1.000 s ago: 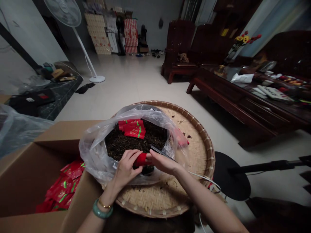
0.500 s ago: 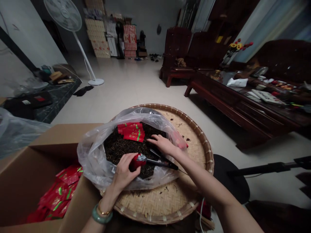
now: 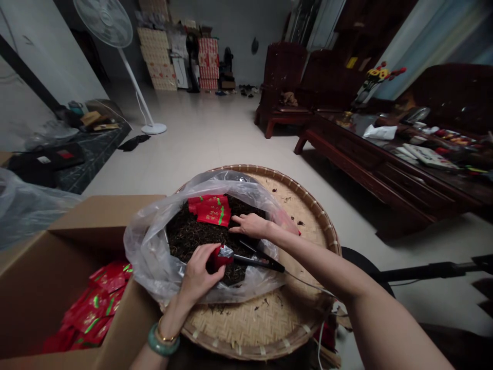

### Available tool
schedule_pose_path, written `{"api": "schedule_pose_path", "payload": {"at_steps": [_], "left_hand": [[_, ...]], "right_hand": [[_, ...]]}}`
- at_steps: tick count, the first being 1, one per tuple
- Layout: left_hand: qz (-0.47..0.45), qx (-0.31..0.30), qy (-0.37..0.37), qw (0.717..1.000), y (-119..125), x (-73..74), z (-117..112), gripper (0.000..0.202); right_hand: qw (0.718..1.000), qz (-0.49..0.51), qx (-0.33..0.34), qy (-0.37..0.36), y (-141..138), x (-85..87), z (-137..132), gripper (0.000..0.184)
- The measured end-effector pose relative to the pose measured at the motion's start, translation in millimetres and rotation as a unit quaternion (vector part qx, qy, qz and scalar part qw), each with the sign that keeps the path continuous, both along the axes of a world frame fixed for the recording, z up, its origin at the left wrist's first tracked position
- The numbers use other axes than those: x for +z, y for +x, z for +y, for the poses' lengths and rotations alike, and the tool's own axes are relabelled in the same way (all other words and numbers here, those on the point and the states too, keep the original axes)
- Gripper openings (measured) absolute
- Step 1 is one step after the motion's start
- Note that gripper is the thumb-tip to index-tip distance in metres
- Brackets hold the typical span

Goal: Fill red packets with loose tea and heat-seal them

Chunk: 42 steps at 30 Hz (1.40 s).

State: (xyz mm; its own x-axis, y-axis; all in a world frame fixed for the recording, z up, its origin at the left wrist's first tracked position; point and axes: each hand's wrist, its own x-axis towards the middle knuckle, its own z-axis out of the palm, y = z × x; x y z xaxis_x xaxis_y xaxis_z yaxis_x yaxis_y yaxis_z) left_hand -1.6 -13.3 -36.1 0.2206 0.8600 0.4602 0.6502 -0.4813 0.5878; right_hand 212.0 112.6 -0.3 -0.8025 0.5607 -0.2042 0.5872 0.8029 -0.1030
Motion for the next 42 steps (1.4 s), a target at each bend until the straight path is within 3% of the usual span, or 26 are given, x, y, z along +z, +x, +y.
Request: {"api": "schedule_pose_path", "payload": {"at_steps": [7,11,14,21,25,30,33,38,42], "left_hand": [[0.0,0.002,0.0,1.0,-0.1,-1.1,-0.1,0.041],[-0.002,0.0,0.004,1.0,0.6,-2.0,0.0,0.041],[-0.003,0.001,0.006,1.0,1.1,-1.4,0.0,0.04],[-0.011,0.011,0.011,1.0,0.9,0.7,-0.9,0.038],[-0.007,0.005,0.009,1.0,0.9,-1.0,-0.4,0.038],[-0.004,0.002,0.008,1.0,0.2,-3.6,0.3,0.039],[-0.004,0.001,0.008,1.0,-0.3,-4.1,0.3,0.039],[-0.009,0.006,0.009,1.0,0.3,-3.2,-0.1,0.038],[-0.011,0.009,0.01,1.0,1.0,-3.0,-0.2,0.037]], "right_hand": [[0.999,-0.022,0.027,0.019,2.2,2.6,1.8,0.027],[0.995,-0.055,0.063,0.063,2.8,1.9,1.9,0.033],[0.996,-0.047,0.062,0.047,3.9,0.5,2.0,0.029],[0.997,0.076,-0.021,0.002,24.7,2.4,10.5,0.023],[0.975,0.194,-0.104,-0.038,29.9,-0.1,9.5,0.025],[0.973,0.153,-0.164,-0.045,13.4,-7.5,-6.7,0.048],[0.972,0.15,-0.173,-0.049,4.5,-10.3,-12.5,0.039],[0.913,0.298,-0.254,-0.117,8.7,-15.1,-10.8,0.024],[0.873,0.358,-0.292,-0.159,11.6,-16.5,-16.8,0.017]]}}
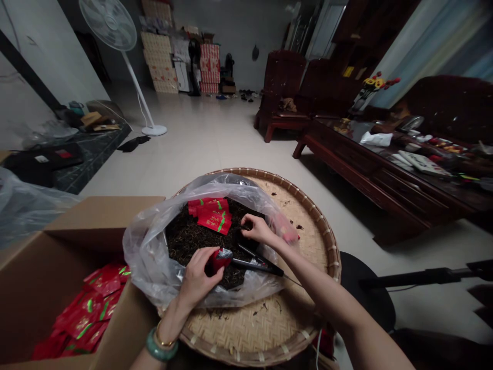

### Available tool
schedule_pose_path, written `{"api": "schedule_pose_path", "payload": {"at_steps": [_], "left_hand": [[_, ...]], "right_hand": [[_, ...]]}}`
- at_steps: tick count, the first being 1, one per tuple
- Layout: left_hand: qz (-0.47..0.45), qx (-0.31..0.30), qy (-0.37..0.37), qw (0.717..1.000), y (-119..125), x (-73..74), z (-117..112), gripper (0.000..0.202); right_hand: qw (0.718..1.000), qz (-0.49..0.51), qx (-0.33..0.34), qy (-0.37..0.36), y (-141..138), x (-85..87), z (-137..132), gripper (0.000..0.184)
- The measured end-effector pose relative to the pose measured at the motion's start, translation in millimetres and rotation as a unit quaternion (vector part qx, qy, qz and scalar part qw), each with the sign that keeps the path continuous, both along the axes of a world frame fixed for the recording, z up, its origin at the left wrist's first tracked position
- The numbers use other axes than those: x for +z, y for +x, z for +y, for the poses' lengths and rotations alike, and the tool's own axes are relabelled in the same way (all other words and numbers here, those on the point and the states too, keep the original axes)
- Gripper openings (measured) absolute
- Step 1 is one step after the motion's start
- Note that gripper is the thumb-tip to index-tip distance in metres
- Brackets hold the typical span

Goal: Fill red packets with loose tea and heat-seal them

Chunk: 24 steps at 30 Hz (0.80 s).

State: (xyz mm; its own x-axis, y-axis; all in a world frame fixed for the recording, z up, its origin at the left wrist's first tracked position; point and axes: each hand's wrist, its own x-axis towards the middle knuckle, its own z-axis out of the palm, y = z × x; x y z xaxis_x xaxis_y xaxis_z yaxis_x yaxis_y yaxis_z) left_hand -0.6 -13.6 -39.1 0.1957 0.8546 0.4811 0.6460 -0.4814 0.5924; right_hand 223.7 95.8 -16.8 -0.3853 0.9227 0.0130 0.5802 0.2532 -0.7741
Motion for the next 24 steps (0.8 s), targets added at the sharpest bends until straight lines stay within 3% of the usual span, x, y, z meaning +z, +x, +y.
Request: {"api": "schedule_pose_path", "payload": {"at_steps": [2,3,6,9,11,14,17,24], "left_hand": [[0.0,0.0,0.0,1.0,0.0,-0.3,0.0,0.037],[0.0,0.0,-0.001,1.0,0.0,-0.6,0.0,0.037],[-0.003,0.0,0.001,1.0,0.0,-1.2,0.1,0.037],[-0.005,-0.001,0.005,1.0,0.0,-1.9,0.3,0.037],[-0.005,-0.003,0.009,1.0,-0.1,-2.2,0.5,0.038],[-0.002,-0.005,0.009,1.0,-0.2,-2.3,0.6,0.038],[0.0,-0.005,0.009,1.0,-0.1,-2.1,0.6,0.037],[-0.003,-0.006,0.011,1.0,-0.1,-2.5,0.7,0.036]], "right_hand": [[0.987,0.128,-0.047,-0.083,-2.3,1.6,-7.3,0.02],[0.964,0.215,-0.075,-0.14,-3.9,2.9,-11.3,0.025],[0.829,0.452,-0.14,-0.297,-8.0,7.7,-22.1,0.037],[0.687,0.586,-0.164,-0.397,-10.1,11.5,-28.5,0.033],[0.623,0.631,-0.171,-0.43,-12.0,12.8,-30.3,0.026],[0.56,0.665,-0.206,-0.45,-17.3,13.0,-30.4,0.027],[0.525,0.677,-0.255,-0.449,-23.5,11.8,-28.9,0.023],[0.508,0.713,-0.23,-0.425,-31.5,13.6,-30.1,0.017]]}}
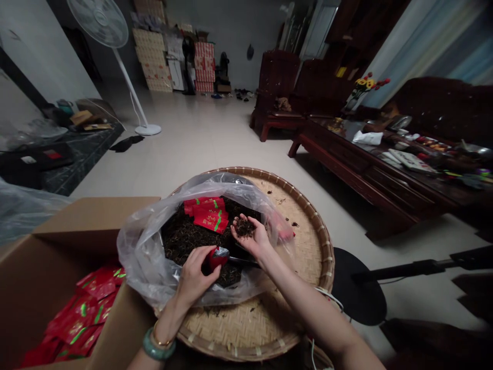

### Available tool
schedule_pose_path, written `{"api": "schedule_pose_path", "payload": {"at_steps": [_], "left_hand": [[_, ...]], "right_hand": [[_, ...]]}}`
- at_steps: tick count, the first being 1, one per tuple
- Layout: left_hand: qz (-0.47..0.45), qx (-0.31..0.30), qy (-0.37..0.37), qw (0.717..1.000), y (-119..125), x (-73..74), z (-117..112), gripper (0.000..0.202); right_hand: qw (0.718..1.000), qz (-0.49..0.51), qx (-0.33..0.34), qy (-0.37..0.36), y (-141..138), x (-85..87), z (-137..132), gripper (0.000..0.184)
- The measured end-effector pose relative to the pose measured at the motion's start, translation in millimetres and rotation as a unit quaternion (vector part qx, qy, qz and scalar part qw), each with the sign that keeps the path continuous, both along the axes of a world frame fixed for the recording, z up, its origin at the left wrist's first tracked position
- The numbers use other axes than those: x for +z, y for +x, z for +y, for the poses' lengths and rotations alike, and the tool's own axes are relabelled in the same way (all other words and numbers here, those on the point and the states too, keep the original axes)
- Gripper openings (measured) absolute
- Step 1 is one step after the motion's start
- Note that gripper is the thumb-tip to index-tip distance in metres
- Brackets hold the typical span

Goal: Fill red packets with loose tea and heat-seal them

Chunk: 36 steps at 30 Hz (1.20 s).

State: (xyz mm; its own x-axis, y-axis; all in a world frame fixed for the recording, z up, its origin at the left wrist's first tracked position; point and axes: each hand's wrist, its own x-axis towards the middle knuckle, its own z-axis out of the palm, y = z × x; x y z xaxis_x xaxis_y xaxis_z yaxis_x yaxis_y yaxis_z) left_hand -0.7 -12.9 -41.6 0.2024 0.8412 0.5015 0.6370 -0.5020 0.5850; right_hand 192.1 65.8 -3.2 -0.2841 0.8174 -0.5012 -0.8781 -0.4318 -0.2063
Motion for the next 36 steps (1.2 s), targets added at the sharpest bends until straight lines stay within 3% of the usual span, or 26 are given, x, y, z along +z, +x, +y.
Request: {"api": "schedule_pose_path", "payload": {"at_steps": [12,20,28,36], "left_hand": [[0.008,-0.002,-0.005,1.0,0.1,-1.1,0.3,0.036],[0.009,-0.004,-0.001,1.0,-0.4,-1.2,0.0,0.037],[0.012,-0.003,-0.012,1.0,-1.3,-3.9,0.1,0.043],[0.012,0.0,-0.008,1.0,-0.5,-2.5,-0.6,0.045]], "right_hand": [[0.999,0.03,-0.016,0.032,-6.3,9.2,-8.1,0.021],[0.999,0.024,-0.012,0.043,-11.4,20.1,-13.5,0.04],[0.998,0.012,0.045,0.051,-14.5,22.4,-17.1,0.023],[0.993,-0.048,0.033,0.101,-24.2,38.8,-35.5,0.031]]}}
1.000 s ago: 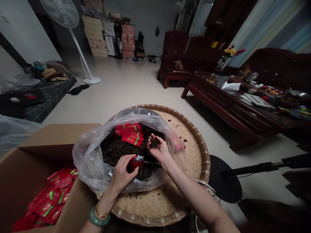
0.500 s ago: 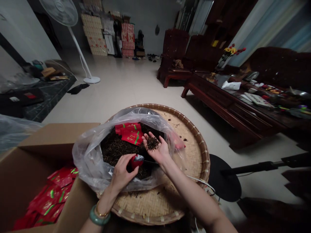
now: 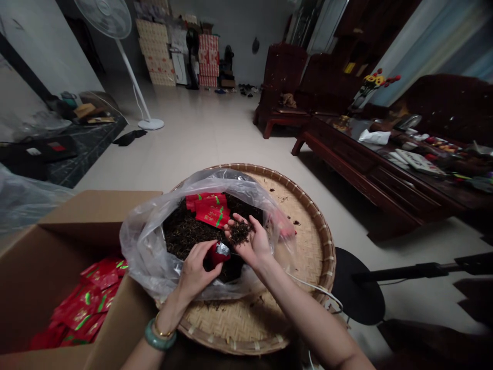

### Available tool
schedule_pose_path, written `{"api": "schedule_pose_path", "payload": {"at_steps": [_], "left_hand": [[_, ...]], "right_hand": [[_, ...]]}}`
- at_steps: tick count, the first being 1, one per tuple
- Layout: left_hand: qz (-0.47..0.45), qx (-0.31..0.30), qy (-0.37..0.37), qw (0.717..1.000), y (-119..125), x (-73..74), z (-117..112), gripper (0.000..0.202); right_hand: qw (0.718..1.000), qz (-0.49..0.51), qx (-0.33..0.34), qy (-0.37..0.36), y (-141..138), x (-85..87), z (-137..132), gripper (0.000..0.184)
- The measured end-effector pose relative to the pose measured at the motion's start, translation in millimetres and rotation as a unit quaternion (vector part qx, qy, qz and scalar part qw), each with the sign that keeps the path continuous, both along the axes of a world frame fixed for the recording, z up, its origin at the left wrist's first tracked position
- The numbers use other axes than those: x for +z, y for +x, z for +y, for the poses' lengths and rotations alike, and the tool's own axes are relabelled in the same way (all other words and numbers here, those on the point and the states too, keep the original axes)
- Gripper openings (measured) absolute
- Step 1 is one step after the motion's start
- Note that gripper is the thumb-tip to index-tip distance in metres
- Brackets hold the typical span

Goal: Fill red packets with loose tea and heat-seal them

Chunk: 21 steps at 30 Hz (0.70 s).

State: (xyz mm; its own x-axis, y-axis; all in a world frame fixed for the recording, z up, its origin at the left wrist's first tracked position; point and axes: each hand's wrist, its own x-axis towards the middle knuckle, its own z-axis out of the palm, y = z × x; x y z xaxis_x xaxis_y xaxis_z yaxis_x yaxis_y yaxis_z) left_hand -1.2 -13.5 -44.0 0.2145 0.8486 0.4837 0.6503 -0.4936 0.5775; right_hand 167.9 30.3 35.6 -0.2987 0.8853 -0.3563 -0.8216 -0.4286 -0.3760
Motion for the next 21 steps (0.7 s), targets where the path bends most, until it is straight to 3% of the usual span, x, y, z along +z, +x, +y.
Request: {"api": "schedule_pose_path", "payload": {"at_steps": [7,16,21], "left_hand": [[0.0,-0.001,-0.005,1.0,1.7,3.2,-1.0,0.045],[-0.01,0.005,-0.008,1.0,1.4,1.6,-1.5,0.044],[-0.01,0.011,-0.009,1.0,1.0,-0.6,-1.7,0.045]], "right_hand": [[0.994,-0.067,-0.029,0.084,-19.0,6.1,-18.4,0.034],[0.967,-0.191,-0.066,0.158,-26.7,-7.7,-21.9,0.036],[0.955,-0.21,-0.079,0.195,-27.3,-14.2,-19.2,0.036]]}}
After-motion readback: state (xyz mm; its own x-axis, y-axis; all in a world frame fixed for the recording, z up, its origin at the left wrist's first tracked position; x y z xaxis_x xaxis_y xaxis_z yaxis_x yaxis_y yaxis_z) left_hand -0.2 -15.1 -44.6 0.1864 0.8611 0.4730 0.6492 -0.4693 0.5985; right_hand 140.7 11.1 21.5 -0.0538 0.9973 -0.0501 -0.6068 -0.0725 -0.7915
